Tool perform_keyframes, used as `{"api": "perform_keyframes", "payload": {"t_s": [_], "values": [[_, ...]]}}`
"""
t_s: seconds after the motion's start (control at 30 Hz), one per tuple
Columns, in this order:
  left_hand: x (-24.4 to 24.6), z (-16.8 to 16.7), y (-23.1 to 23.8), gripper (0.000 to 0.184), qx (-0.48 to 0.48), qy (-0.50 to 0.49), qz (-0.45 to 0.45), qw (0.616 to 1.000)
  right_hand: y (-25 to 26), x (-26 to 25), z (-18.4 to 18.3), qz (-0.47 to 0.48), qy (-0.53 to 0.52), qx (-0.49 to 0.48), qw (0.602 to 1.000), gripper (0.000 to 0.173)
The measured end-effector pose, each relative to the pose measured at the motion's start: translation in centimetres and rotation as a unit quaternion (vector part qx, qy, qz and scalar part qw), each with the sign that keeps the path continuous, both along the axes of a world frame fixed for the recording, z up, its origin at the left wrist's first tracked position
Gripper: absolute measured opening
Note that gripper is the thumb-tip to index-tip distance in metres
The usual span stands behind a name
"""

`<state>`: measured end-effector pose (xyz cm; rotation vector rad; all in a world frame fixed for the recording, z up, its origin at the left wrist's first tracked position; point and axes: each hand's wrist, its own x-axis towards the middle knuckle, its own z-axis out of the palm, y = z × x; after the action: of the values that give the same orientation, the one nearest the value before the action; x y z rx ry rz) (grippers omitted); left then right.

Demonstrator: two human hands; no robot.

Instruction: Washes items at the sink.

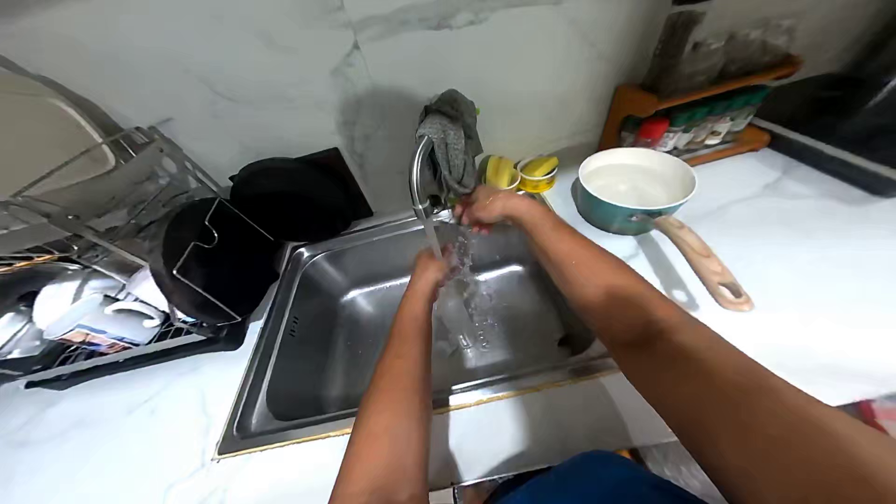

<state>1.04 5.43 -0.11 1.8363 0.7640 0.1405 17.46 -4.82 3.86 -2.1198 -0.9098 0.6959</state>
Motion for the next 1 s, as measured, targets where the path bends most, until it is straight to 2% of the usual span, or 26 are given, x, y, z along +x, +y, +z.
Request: {"api": "perform_keyframes", "payload": {"t_s": [0.07,0.13,0.2,0.3,0.37,0.5,0.6,0.7,0.8,0.93,1.0], "values": [[0.7,0.6,-0.2,0.038,0.033,0.028,-0.011,0.999,-1.8,4.5,0.7,-0.129,-0.088,-0.029,0.987,0.034],[1.0,1.2,-0.6,0.037,0.033,0.061,-0.018,0.997,-4.0,8.0,0.5,-0.249,-0.153,-0.088,0.952,0.038],[0.7,2.0,-1.0,0.039,0.017,0.091,-0.048,0.994,-5.5,10.2,-0.3,-0.295,-0.187,-0.156,0.924,0.042],[-0.1,1.8,-1.1,0.036,-0.007,0.081,-0.078,0.994,-5.4,10.2,0.1,-0.302,-0.173,-0.203,0.915,0.050],[-0.4,1.9,-1.4,0.037,-0.018,0.062,-0.072,0.995,-4.3,11.1,-0.2,-0.305,-0.177,-0.205,0.913,0.046],[-1.0,2.8,-2.1,0.039,0.012,0.046,-0.056,0.997,-4.1,13.5,1.0,-0.293,-0.218,-0.071,0.928,0.046],[-1.3,2.9,-2.4,0.046,0.040,0.056,-0.048,0.996,-3.9,15.2,1.9,-0.227,-0.266,-0.085,0.933,0.040],[-1.4,2.0,-2.4,0.051,0.042,0.058,-0.029,0.997,-3.7,16.0,-0.4,-0.167,-0.258,-0.131,0.943,0.039],[-1.8,1.9,-2.4,0.046,0.044,0.056,-0.027,0.997,-3.6,17.3,-3.1,-0.170,-0.229,-0.135,0.949,0.034],[-3.1,1.7,-2.2,0.032,0.039,0.038,-0.012,0.998,-3.3,17.4,-4.1,-0.161,-0.220,-0.131,0.953,0.033],[-3.7,1.8,-1.9,0.033,0.045,0.050,-0.005,0.998,-3.5,17.4,-3.6,-0.146,-0.236,-0.121,0.953,0.030]]}}
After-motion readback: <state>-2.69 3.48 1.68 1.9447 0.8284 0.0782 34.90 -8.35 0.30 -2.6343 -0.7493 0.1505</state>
